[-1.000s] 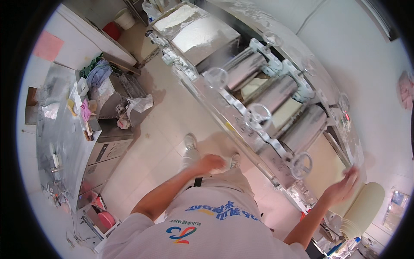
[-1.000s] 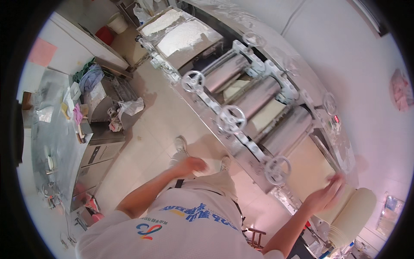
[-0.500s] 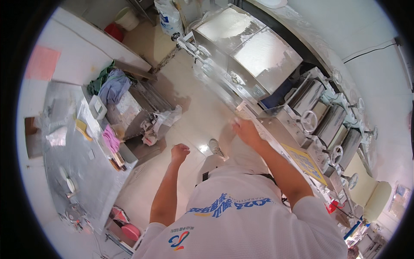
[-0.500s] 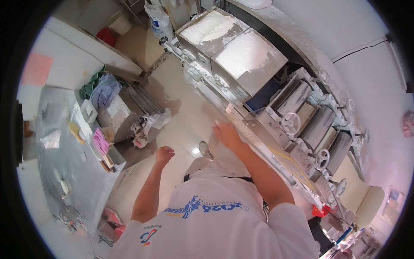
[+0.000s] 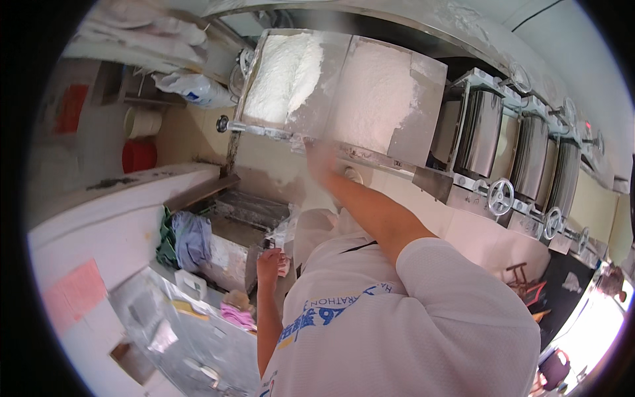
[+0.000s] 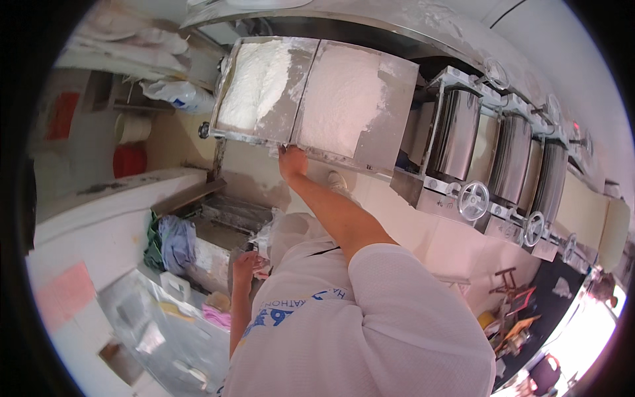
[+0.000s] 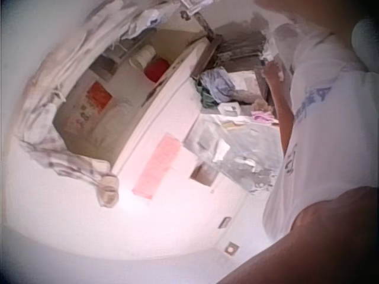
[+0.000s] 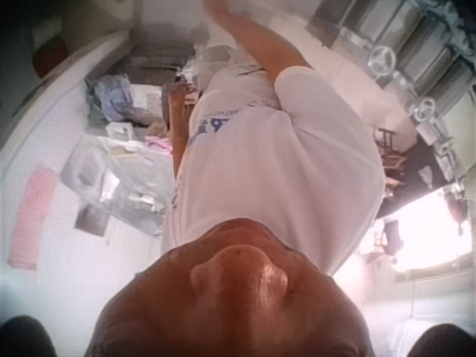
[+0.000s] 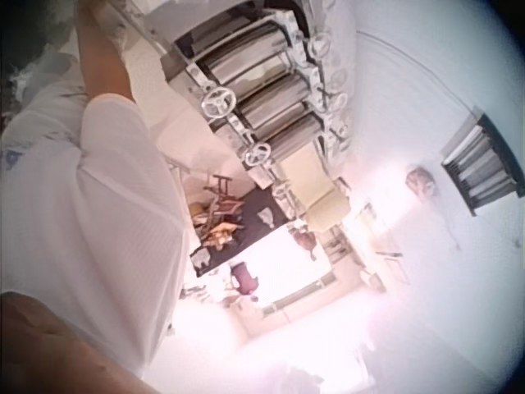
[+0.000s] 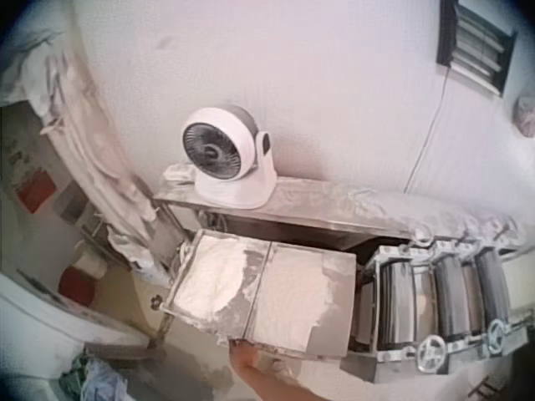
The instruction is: The person operates a noodle-making machine by adjusting the thickness rollers with hand wheels and feeding a large roll of dough onto the intake conveyor.
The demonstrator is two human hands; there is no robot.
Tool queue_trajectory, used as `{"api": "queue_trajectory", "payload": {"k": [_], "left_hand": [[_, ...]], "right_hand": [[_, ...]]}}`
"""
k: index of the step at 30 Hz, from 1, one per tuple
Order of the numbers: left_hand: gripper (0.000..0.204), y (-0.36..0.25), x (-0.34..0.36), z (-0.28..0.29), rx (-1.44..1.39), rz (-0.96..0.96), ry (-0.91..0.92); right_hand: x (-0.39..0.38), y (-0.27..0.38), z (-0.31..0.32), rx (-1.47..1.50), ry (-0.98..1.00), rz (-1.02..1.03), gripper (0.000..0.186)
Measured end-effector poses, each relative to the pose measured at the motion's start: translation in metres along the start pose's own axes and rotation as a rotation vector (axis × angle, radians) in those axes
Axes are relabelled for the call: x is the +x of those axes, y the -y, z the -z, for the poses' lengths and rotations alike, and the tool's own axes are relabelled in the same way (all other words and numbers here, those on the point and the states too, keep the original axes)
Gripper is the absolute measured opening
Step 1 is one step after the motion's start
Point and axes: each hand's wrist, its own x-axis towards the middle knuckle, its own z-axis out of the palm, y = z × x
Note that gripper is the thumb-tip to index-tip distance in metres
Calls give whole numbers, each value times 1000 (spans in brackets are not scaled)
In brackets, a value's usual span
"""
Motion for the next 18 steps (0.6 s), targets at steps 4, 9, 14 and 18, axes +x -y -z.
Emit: {"api": "queue_trajectory", "payload": {"k": [4,9,14,18], "left_hand": [[23,-78,36,39,94,-114,5],[21,-223,155,70,123,-380,134],[36,-340,276,52,273,-695,72],[46,-414,299,-35,405,-747,427]], "right_hand": [[-11,21,2,-9,-3,-62,42],[-5,15,2,-326,-28,48,33],[-8,28,8,-63,-11,-93,28],[-18,23,35,-245,66,37,26]]}}
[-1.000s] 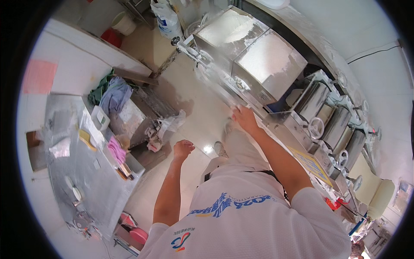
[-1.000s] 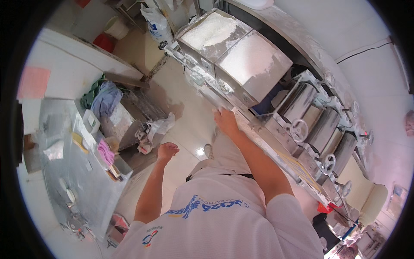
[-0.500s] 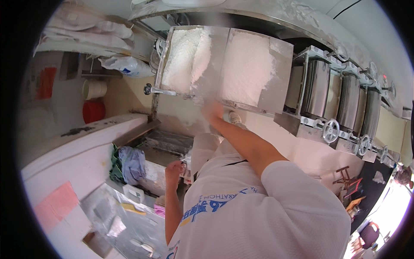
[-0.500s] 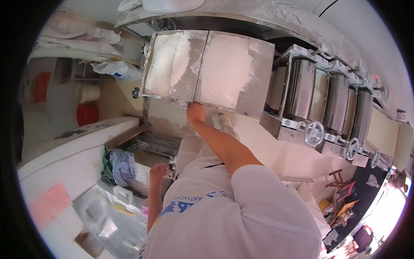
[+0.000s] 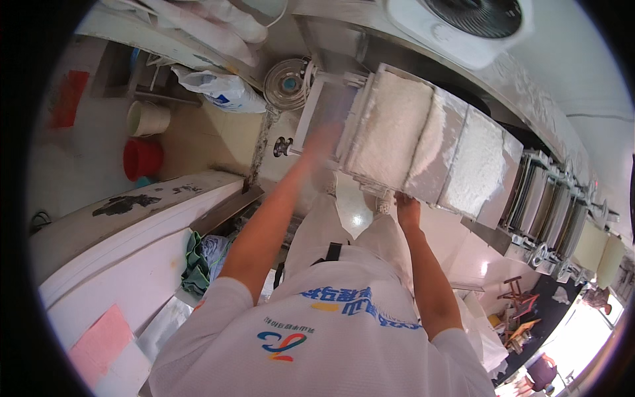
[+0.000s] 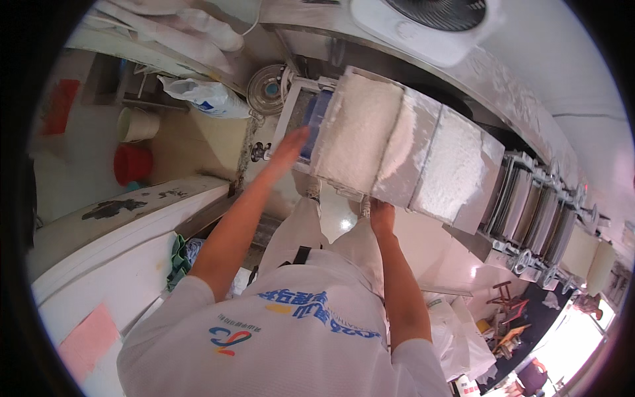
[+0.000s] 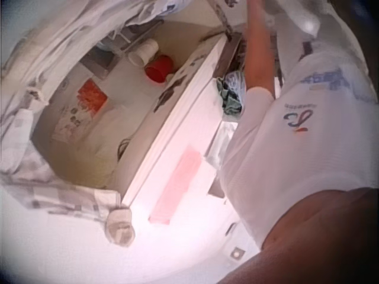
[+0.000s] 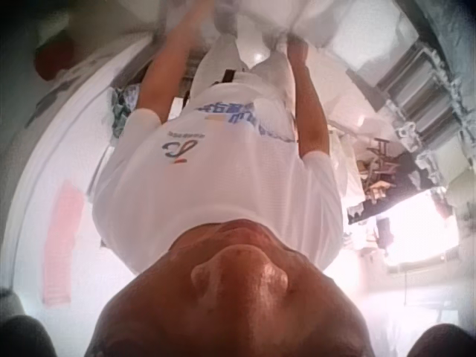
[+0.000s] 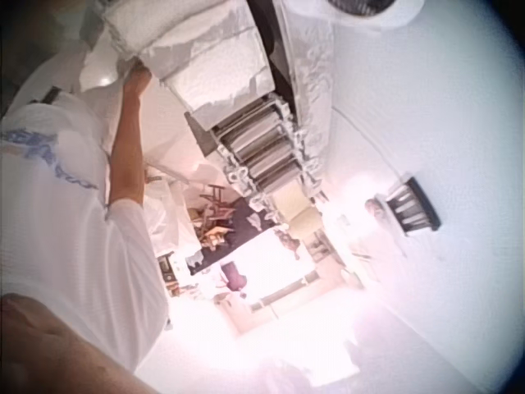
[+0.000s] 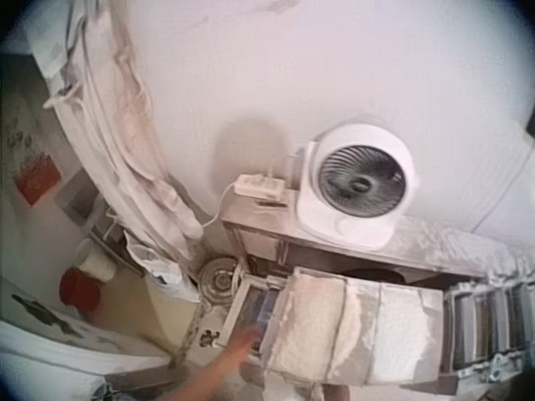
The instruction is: The person operates a noodle-making machine by adjusting the thickness rollers with hand wheels and feeding a large roll of dough onto the intake conveyor.
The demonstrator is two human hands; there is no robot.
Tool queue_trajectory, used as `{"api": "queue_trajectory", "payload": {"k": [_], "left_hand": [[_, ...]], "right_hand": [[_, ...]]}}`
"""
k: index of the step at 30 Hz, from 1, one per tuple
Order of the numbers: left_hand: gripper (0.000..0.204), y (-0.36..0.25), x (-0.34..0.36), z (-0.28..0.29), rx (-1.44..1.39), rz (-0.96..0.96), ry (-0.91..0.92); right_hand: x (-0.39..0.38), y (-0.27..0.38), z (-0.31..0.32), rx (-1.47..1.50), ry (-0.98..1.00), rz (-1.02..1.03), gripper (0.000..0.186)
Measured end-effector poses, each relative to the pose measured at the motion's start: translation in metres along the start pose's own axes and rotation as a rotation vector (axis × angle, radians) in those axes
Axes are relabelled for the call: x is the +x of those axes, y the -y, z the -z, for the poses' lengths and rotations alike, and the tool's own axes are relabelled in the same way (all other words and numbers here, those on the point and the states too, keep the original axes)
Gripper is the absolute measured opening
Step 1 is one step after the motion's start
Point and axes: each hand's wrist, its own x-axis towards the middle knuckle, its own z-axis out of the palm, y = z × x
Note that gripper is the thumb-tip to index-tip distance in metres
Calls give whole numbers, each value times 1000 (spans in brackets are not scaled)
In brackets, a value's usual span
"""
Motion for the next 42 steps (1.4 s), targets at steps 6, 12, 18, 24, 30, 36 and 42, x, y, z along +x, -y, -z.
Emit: {"api": "queue_trajectory", "payload": {"k": [6,12,18,24,30,36,42], "left_hand": [[51,50,52,-61,-566,-145,120],[51,-1,29,-31,-512,-36,159],[53,10,31,-37,-438,-118,56],[53,12,32,-44,-438,-133,-14],[45,6,30,-38,-396,-124,36],[31,7,30,-39,-255,-270,-12],[44,9,32,-41,-434,-126,44]], "right_hand": [[-88,21,34,691,-3,-633,39],[-211,-10,23,813,-40,-1100,39],[-275,-27,34,730,25,-1052,36],[-253,-3,48,797,-12,-1193,40],[-241,4,52,825,10,-1132,41],[-262,-17,35,725,60,-942,43],[-283,-36,21,673,112,-896,45]]}}
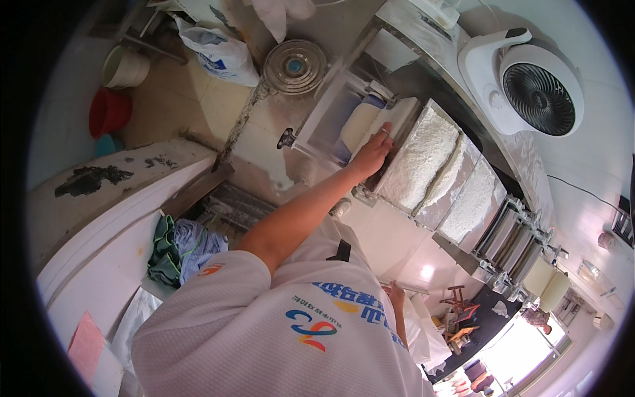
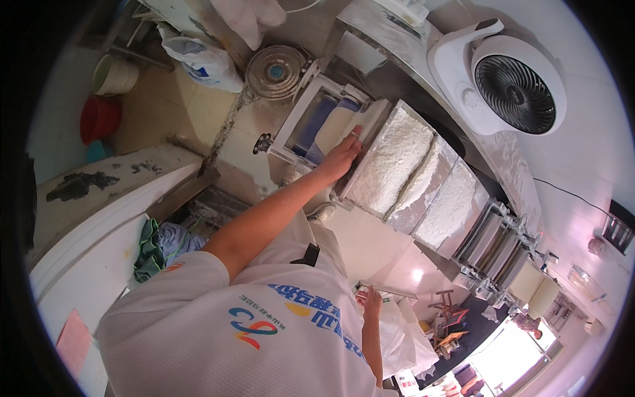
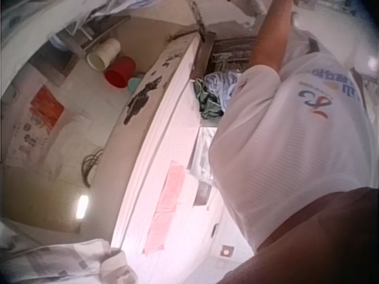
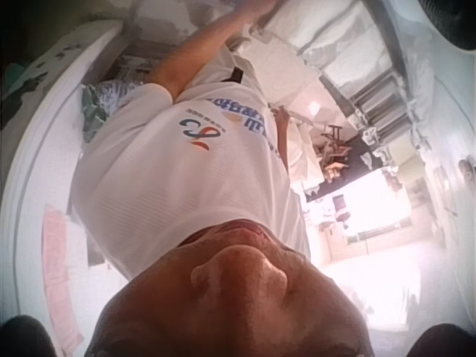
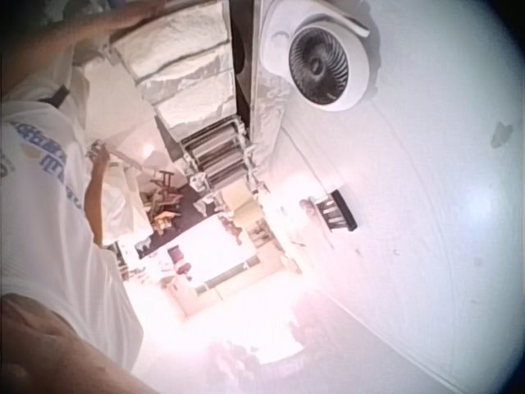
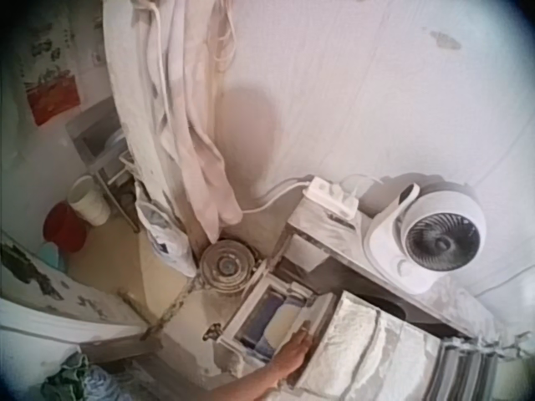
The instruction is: The person operates a noodle-making machine by adjusting the thickness rollers with hand wheels and feeding a large roll of dough onto the intake conveyor.
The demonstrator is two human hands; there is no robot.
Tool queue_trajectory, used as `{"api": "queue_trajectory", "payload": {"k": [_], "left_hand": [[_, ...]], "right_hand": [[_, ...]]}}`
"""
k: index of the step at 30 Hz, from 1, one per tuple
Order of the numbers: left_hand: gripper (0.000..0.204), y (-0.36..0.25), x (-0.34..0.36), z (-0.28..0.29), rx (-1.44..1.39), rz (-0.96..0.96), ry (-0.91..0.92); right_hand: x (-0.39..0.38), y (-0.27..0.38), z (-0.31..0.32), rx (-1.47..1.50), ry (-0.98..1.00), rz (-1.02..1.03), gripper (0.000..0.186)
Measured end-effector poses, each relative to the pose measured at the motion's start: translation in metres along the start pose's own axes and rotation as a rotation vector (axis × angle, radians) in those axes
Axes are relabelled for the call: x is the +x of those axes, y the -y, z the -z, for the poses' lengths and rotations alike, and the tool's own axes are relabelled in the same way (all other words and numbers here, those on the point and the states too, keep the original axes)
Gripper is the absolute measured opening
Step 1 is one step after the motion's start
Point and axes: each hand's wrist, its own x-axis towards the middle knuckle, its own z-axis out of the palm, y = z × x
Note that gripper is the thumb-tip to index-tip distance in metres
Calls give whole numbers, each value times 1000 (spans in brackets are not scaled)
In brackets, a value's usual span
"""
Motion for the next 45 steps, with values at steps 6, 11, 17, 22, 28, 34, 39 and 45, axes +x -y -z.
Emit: {"api": "queue_trajectory", "payload": {"k": [6,11,17,22,28,34,39,45], "left_hand": [[55,45,11,-1,-179,11,-31],[52,80,5,8,398,-173,22],[39,40,-41,39,33,260,-217],[21,131,-111,124,1805,-60,-95],[15,148,-197,-44,537,910,178],[32,142,-192,-425,1057,244,879],[23,188,-226,-725,1027,64,1207],[35,268,-230,-1069,654,224,785]], "right_hand": [[-11,33,-8,225,-39,-249,45],[-3,-2,10,217,-27,-266,51],[13,-72,35,312,-146,-226,51],[18,-180,56,496,-220,-347,50],[30,-328,105,754,-256,-372,49],[52,-349,235,904,-367,-138,47],[96,-346,329,958,-394,-39,45],[95,-403,441,1033,-390,-11,45]]}}
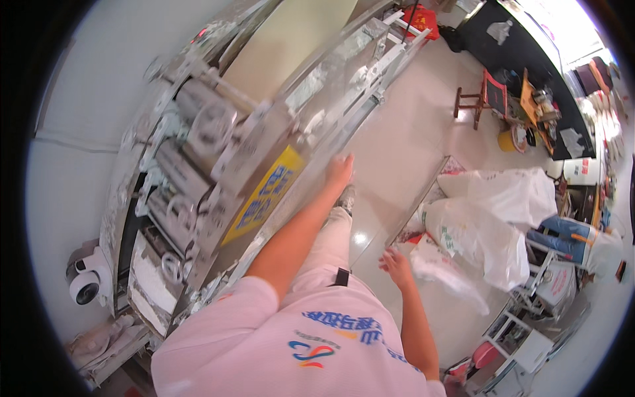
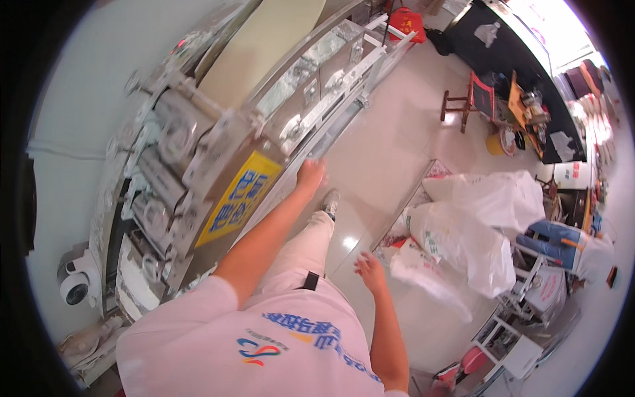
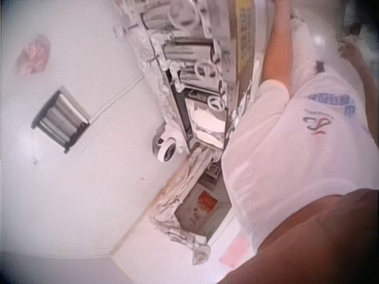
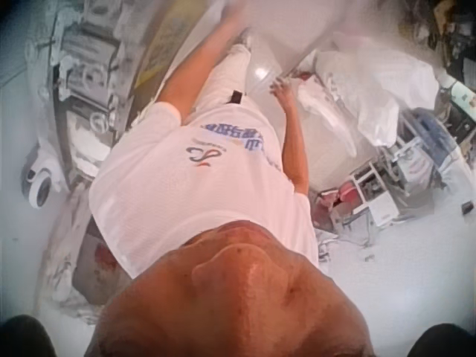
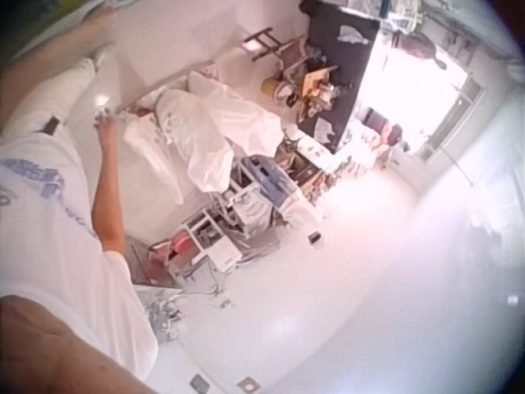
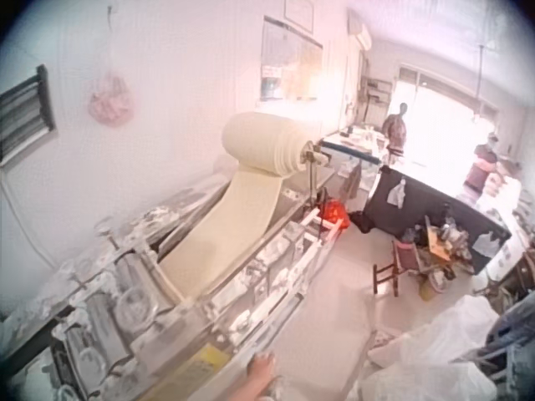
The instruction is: The person operates a noodle-making machine by adjusting the thickness rollers with hand wheels and feeding a large roll of dough onto the intake conveyor.
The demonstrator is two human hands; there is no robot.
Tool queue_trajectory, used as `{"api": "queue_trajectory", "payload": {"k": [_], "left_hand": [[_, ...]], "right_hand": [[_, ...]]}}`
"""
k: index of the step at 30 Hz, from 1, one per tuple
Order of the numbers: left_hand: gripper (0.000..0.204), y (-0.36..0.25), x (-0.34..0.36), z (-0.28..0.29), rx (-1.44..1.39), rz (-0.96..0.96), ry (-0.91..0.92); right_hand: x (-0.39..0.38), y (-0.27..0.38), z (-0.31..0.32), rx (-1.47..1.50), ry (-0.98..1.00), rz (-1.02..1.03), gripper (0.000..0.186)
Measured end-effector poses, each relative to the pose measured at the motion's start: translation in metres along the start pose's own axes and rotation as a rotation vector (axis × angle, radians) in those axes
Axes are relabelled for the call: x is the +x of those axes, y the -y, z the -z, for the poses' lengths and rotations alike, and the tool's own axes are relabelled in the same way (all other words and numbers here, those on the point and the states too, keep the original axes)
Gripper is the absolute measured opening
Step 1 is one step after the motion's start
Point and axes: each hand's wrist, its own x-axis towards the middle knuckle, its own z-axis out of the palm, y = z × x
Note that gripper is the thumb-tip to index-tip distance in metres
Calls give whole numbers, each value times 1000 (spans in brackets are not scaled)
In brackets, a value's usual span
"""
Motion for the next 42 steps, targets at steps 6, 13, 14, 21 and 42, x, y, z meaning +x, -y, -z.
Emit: {"api": "queue_trajectory", "payload": {"k": [6,13,14,21,42], "left_hand": [[76,-101,169,-62,227,3,-784],[59,-102,209,-35,450,119,-778],[55,-90,213,-30,454,99,-748],[23,-118,193,-59,39,505,-161],[78,-421,481,-168,837,661,-813]], "right_hand": [[28,48,152,114,-322,-230,44],[151,118,291,126,-336,-235,43],[174,122,313,101,-310,-216,43],[405,218,432,-109,-87,-28,30],[818,587,375,-407,430,-58,37]]}}
